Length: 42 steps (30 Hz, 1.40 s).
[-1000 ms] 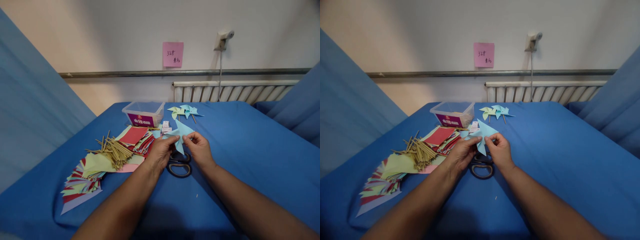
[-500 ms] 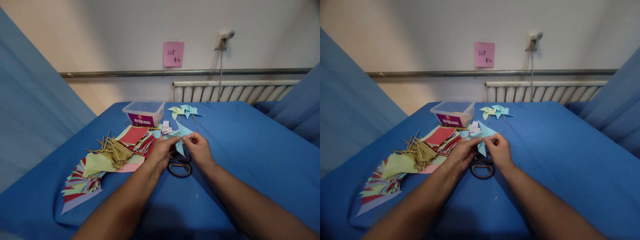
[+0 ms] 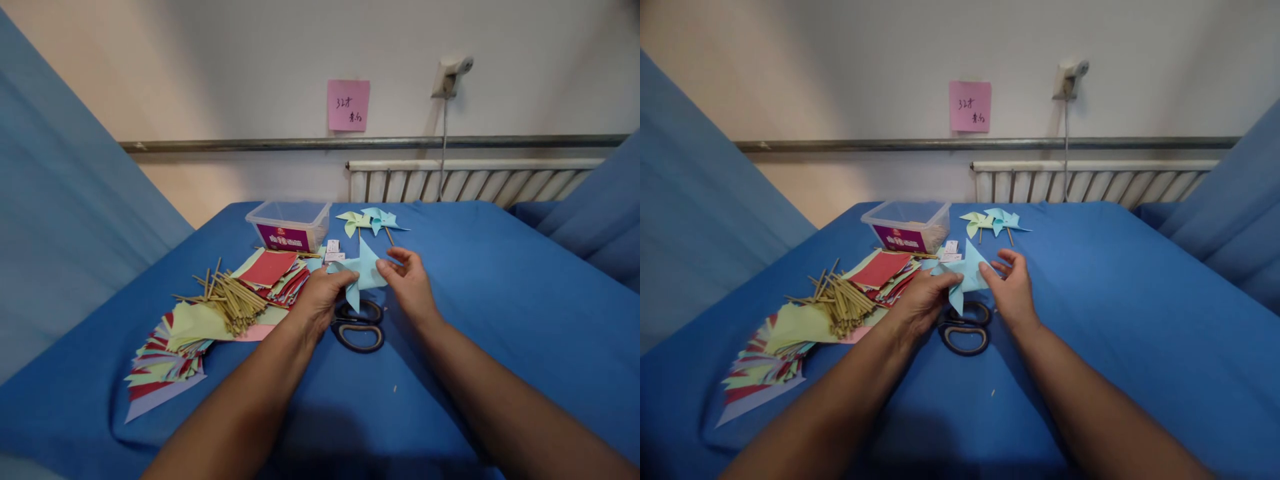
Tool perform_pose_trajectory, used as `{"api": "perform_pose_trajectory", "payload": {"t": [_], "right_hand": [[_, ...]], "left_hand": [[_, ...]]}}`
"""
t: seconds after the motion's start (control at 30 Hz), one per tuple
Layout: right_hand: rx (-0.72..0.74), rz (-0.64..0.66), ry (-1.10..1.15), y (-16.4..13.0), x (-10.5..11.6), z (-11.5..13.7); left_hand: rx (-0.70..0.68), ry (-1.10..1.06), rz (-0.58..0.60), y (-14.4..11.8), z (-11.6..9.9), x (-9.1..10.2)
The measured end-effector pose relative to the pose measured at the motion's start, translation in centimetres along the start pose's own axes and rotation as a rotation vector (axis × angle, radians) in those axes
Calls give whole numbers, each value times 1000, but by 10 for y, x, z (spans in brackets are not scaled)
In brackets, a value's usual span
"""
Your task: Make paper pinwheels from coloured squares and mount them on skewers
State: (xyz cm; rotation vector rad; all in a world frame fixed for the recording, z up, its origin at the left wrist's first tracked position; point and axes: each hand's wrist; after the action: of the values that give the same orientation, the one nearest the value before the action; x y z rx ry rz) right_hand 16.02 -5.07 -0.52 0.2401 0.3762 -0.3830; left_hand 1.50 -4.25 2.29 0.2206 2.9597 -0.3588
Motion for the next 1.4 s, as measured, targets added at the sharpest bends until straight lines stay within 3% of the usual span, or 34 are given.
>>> {"api": "perform_pose_trajectory", "payload": {"t": [0.07,0.23,0.37,0.5,0.6,0.73,0.93,1.1,1.4], "right_hand": [[-84,69,63,7,5,5],[-361,432,93,7,10,13],[-366,490,-27,2,9,12],[-442,512,31,1,8,13],[-435,470,66,-1,5,10],[-271,228,151,-3,0,-2],[-111,-2,285,-4,-6,-16],[-104,-26,286,-9,-11,-15],[-165,0,259,-16,-16,-11]], "left_hand": [[-3,74,38,0,-3,4],[-6,334,127,-6,-10,8],[-48,537,153,-9,-15,9],[-108,647,147,-8,-17,13],[-112,605,141,-8,-17,11],[-99,308,66,-7,-11,3],[-11,-15,129,-3,11,-10],[-5,-128,88,2,25,-15],[-25,-152,-8,1,24,-17]]}}
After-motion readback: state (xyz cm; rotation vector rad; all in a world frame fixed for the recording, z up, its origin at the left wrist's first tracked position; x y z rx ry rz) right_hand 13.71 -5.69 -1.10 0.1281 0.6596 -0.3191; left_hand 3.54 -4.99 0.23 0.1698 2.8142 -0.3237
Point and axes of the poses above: each hand's wrist, its own y-axis towards the middle knuckle, its own x-axis out of the back of the hand, z = x × y, and after that the axes turned 12 degrees about y, right-handed
